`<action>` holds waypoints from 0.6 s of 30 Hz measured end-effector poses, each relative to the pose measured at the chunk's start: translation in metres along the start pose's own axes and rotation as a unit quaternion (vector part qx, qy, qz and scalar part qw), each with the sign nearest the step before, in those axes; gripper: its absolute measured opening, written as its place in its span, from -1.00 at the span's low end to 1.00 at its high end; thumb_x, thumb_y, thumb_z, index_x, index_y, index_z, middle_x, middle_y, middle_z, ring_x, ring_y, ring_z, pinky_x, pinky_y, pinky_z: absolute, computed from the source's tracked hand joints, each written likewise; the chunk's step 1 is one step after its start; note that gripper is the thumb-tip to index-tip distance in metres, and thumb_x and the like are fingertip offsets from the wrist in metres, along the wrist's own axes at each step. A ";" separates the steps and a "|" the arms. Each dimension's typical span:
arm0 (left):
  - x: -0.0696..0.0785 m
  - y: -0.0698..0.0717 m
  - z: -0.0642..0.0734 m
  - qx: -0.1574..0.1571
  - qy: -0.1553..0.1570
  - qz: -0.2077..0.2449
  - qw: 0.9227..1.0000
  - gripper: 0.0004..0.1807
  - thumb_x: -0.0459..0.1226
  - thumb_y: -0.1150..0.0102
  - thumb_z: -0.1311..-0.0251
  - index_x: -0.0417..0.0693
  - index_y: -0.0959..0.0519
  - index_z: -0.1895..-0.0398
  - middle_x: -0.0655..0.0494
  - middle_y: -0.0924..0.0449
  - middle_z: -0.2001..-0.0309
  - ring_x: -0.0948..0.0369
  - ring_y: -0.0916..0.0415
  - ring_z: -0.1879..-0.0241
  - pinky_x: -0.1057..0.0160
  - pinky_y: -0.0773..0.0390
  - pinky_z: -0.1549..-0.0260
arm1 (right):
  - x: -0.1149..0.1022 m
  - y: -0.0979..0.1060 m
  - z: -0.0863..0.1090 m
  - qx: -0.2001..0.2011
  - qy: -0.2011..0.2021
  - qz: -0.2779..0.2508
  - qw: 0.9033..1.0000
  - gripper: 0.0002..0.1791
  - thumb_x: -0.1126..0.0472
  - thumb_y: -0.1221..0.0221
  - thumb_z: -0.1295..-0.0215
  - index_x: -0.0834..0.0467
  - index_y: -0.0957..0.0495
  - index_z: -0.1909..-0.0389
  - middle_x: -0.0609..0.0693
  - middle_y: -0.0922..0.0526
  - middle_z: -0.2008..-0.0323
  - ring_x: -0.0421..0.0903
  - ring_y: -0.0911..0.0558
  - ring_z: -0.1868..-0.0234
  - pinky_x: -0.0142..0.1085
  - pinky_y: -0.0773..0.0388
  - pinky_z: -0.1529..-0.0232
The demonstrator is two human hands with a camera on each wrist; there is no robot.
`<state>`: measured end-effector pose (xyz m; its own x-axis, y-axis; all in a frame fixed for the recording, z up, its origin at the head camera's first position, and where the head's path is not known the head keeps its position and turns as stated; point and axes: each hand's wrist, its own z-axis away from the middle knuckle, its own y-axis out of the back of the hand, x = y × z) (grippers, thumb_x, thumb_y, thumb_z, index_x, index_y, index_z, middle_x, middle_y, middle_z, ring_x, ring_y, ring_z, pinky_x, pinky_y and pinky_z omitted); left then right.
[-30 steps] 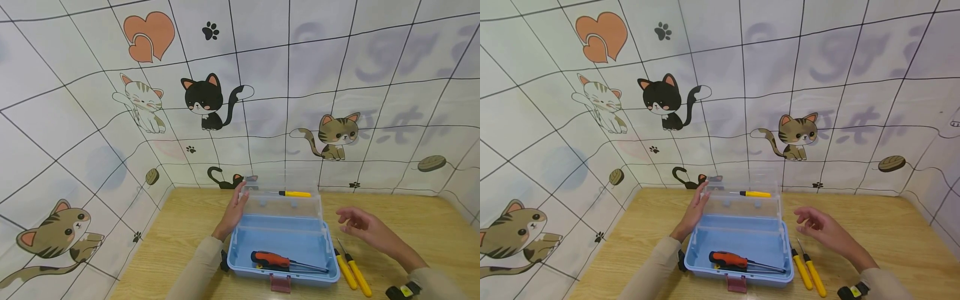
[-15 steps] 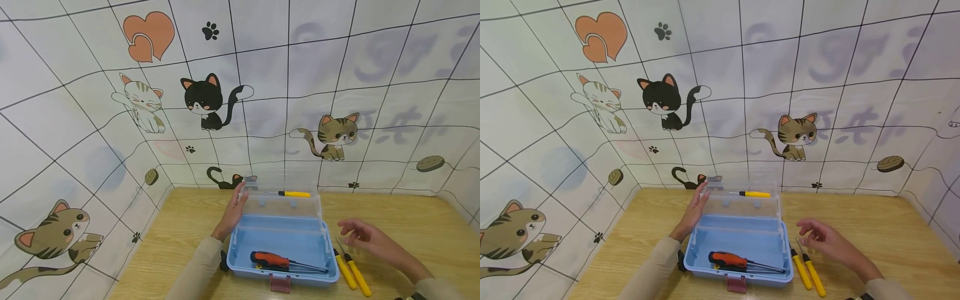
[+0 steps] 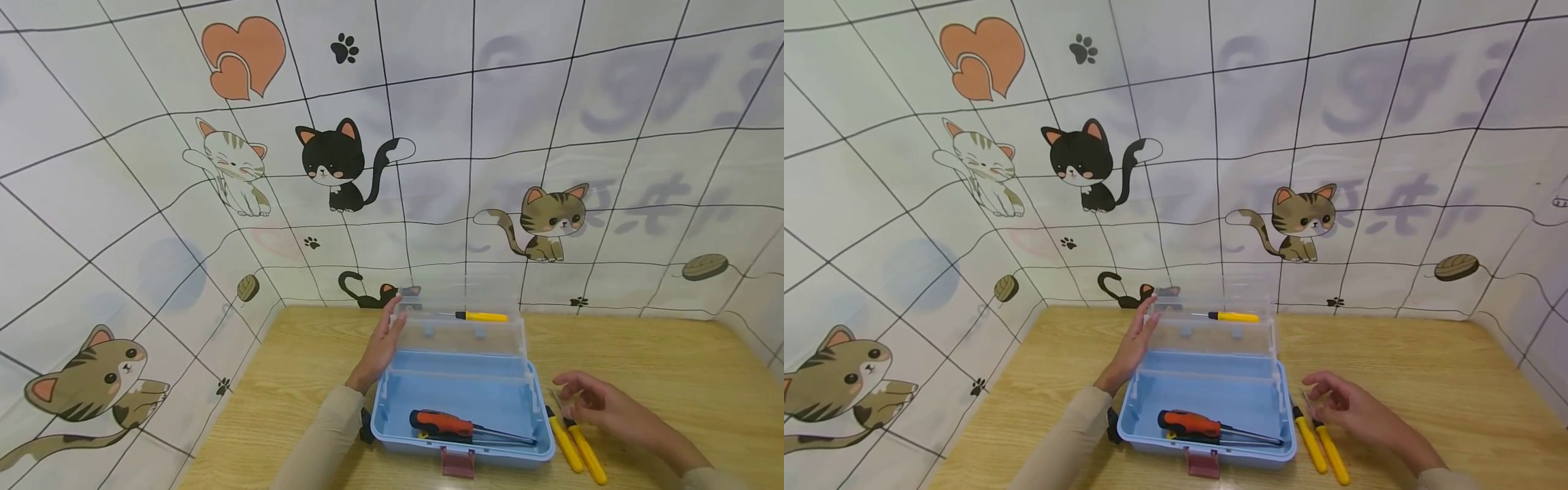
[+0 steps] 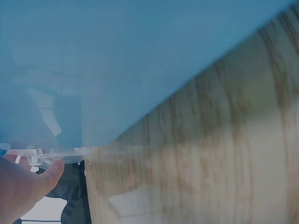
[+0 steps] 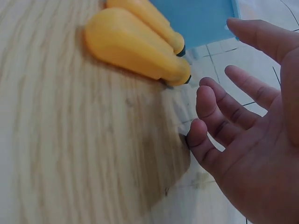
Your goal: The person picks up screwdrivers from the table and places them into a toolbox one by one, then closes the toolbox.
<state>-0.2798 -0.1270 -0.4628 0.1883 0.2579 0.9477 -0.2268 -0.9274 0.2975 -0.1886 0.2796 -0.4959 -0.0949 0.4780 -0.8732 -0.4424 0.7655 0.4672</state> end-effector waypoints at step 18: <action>0.000 0.000 0.000 0.002 0.001 0.010 1.000 -0.50 -0.03 0.28 -0.45 0.35 0.00 -0.41 0.18 0.15 -0.47 0.10 0.22 -0.44 -0.17 0.07 -0.31 | 0.022 -0.010 0.006 -0.004 -0.017 -0.020 1.000 -0.44 0.11 -0.18 -0.25 0.24 -0.29 -0.21 0.14 -0.43 0.11 -0.16 -0.44 0.28 -0.38 -0.40 0.38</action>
<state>-0.2802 -0.1268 -0.4623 0.1829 0.2402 0.9533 -0.2258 -0.9335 0.2785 -0.1814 0.2850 -0.5194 -0.0476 0.4620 -0.8856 -0.4529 0.7803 0.4313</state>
